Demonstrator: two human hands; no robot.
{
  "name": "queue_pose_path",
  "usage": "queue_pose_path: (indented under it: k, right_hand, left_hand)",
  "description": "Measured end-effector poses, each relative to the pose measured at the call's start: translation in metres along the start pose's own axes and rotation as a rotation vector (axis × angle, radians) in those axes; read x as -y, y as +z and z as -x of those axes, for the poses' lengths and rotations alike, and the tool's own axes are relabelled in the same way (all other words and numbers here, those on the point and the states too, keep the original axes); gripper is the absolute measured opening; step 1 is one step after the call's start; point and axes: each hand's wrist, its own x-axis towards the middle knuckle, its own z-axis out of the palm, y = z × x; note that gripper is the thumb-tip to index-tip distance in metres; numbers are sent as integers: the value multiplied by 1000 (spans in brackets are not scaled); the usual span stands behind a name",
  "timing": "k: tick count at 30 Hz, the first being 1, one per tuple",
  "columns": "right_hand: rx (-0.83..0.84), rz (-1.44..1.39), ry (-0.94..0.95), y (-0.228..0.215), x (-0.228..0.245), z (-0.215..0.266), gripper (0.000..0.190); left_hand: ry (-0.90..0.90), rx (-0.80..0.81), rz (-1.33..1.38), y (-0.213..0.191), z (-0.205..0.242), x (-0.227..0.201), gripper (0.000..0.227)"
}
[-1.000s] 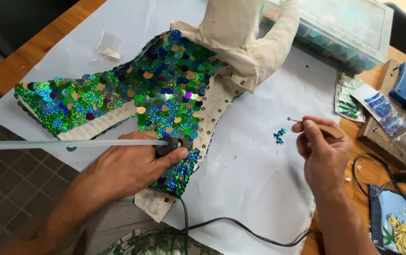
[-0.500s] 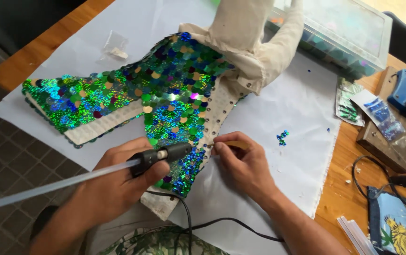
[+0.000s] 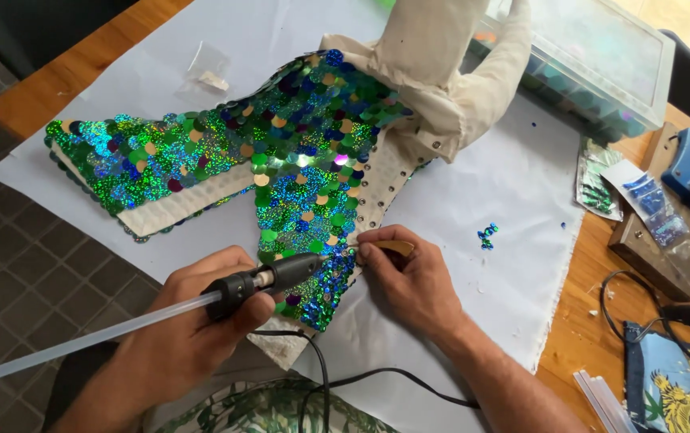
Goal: Applying sequins to a garment using a hot glue gun and a wooden stick
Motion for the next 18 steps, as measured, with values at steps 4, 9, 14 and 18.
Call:
queue_pose_path:
  k: [4,9,14,18]
  right_hand:
    - [-2,148,-70,1,-4,0,15]
    - [-36,209,-101,3,-11,2,14]
    - [-249,-246,-101,-30,-32,1,14]
    - [-411,-221,0,-83,-42,6,11]
  left_hand:
    - [-9,8,-21,0,1,1,62]
    - [4,16,-19,1,1,1,63]
    - [25,-3,-42,1,2,4,63]
    - [16,13,-8,-1,3,8,54]
